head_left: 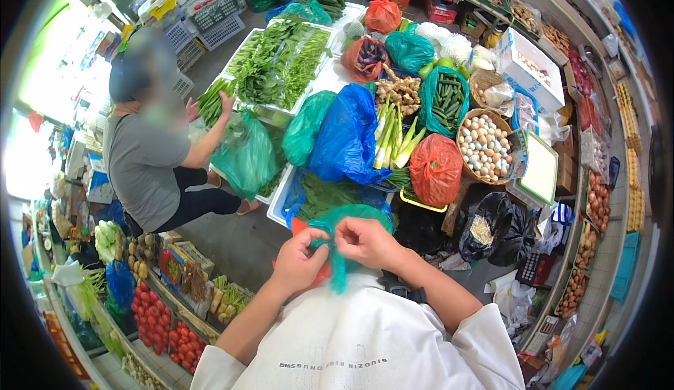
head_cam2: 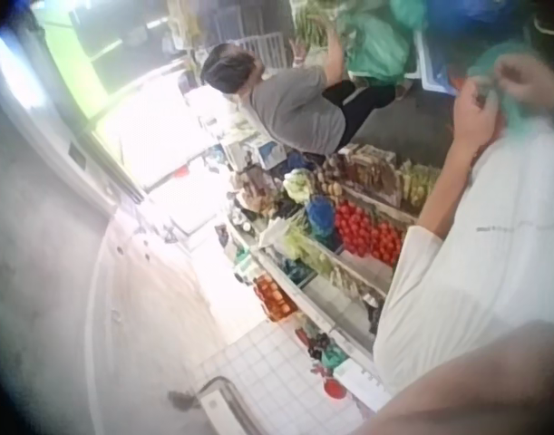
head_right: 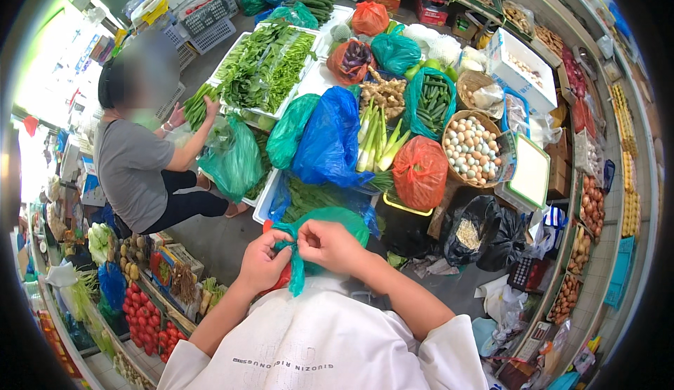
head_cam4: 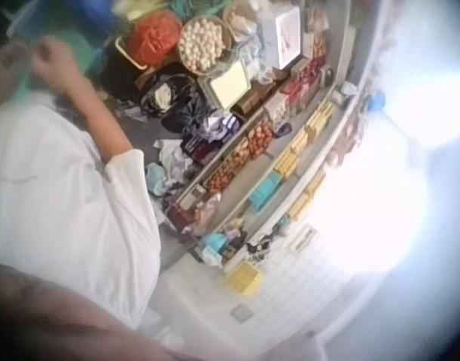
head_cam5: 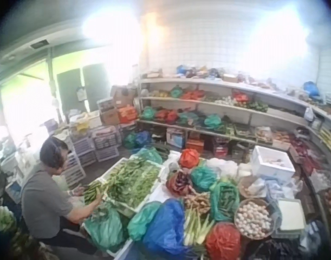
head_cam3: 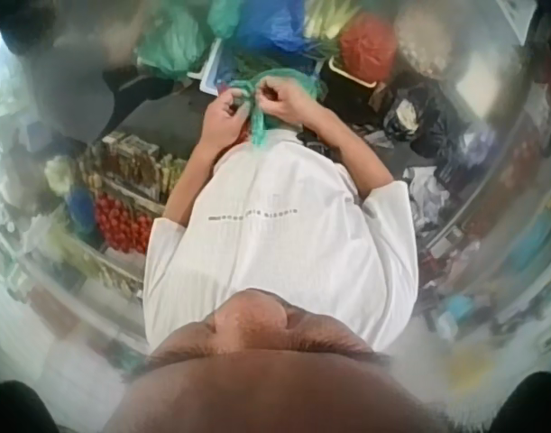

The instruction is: The person picks up leafy green vegetables from a crate and places them into a blue plastic bag. They continue adding more vegetables to the bag, then tie it closed. The person then picks up a red plastic bag and places it on the counter.

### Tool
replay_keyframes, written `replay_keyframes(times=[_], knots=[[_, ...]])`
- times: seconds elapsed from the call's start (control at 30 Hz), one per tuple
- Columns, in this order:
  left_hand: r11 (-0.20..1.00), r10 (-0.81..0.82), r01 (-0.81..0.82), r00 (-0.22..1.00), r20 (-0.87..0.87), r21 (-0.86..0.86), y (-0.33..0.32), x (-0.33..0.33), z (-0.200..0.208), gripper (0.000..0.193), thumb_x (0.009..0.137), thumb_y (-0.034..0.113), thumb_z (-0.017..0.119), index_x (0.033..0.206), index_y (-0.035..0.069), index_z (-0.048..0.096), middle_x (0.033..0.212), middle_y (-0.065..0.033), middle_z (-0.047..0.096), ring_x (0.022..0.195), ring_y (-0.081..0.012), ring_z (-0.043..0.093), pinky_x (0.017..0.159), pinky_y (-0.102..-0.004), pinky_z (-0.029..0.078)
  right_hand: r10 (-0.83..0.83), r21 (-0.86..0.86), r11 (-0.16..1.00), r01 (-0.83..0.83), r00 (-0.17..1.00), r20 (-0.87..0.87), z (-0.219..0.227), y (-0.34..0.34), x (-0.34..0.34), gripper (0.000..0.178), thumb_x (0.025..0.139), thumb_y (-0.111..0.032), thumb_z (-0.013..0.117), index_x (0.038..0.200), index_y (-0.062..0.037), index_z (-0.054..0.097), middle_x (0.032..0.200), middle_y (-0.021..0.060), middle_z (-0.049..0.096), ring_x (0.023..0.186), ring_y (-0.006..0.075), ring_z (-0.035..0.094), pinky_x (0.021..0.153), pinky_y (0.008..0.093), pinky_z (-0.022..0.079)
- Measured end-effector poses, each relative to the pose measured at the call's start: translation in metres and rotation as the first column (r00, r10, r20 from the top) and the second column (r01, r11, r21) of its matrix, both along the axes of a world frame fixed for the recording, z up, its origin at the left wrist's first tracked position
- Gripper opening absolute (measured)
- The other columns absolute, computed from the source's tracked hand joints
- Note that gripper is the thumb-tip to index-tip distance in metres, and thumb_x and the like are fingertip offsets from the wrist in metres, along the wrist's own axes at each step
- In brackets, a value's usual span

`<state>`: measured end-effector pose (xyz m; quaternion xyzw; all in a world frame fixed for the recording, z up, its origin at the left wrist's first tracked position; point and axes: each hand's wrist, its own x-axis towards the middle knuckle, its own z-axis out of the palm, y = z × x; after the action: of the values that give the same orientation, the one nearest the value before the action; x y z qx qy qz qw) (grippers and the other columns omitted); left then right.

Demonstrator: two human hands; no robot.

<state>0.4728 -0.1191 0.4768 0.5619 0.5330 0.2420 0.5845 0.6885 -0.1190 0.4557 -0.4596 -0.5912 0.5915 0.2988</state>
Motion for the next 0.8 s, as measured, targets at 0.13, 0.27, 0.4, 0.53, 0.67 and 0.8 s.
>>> replay_keyframes(times=[0.13,0.27,0.4,0.53,0.67,0.8], knots=[[0.999,0.019,-0.015,0.996,-0.084,0.048,0.002,-0.001,0.000,0.015,0.093,0.005,0.065,0.107,0.001,0.067,0.088,-0.0006,0.069,0.071,-0.0023,0.058,0.062,-0.0225,0.047,-0.149,-0.128,0.984,0.127,0.972,-0.183,-0.004,-0.005,-0.008,0.016,0.094,-0.015,0.073,0.102,-0.0021,0.068,0.079,0.0016,0.062,0.074,0.0061,0.056,0.068,0.0255,0.049],[0.990,-0.037,0.086,0.925,-0.379,0.113,0.004,-0.007,-0.015,0.029,0.092,0.027,0.067,0.112,0.006,0.072,0.105,-0.0187,0.074,0.094,-0.0344,0.072,0.083,-0.0430,0.056,-0.166,0.241,0.961,0.138,0.981,0.101,-0.003,-0.016,-0.005,0.027,0.094,-0.027,0.075,0.108,-0.0048,0.072,0.100,0.0140,0.072,0.087,0.0249,0.070,0.078,0.0360,0.056],[0.966,0.040,0.036,0.957,-0.286,0.257,-0.005,-0.011,-0.029,0.019,0.092,0.019,0.071,0.104,0.004,0.074,0.080,-0.0039,0.072,0.068,-0.0088,0.063,0.061,-0.0274,0.050,-0.003,0.283,0.958,-0.051,0.982,0.187,-0.035,-0.011,-0.011,0.028,0.097,-0.028,0.072,0.110,-0.0033,0.070,0.093,0.0163,0.072,0.080,0.0297,0.068,0.076,0.0381,0.055],[0.995,0.043,-0.009,0.940,-0.339,0.101,-0.003,-0.011,-0.023,0.034,0.097,0.030,0.066,0.118,0.004,0.068,0.099,-0.0183,0.074,0.090,-0.0355,0.071,0.079,-0.0422,0.055,-0.016,0.209,0.978,-0.019,0.986,0.165,-0.033,-0.005,-0.014,0.032,0.095,-0.031,0.071,0.108,-0.0015,0.068,0.096,0.0187,0.071,0.084,0.0321,0.069,0.077,0.0390,0.054],[0.987,0.064,-0.083,0.988,-0.141,-0.138,0.006,0.006,0.031,0.022,0.101,0.024,0.064,0.113,0.005,0.068,0.088,-0.0089,0.071,0.077,-0.0179,0.067,0.071,-0.0325,0.053,-0.239,0.264,0.948,0.179,0.946,0.218,-0.035,-0.009,-0.029,0.030,0.087,-0.032,0.072,0.093,-0.0030,0.074,0.087,0.0234,0.070,0.076,0.0382,0.069,0.067,0.0469,0.053],[0.996,0.050,-0.043,0.996,-0.079,0.081,0.014,0.004,0.010,0.024,0.100,0.024,0.065,0.113,0.004,0.069,0.094,-0.0109,0.073,0.083,-0.0211,0.070,0.076,-0.0341,0.055,-0.412,0.378,0.870,0.317,0.888,0.204,-0.007,-0.005,-0.030,0.027,0.084,-0.030,0.074,0.089,-0.0040,0.071,0.081,0.0201,0.068,0.071,0.0381,0.066,0.064,0.0463,0.051]])
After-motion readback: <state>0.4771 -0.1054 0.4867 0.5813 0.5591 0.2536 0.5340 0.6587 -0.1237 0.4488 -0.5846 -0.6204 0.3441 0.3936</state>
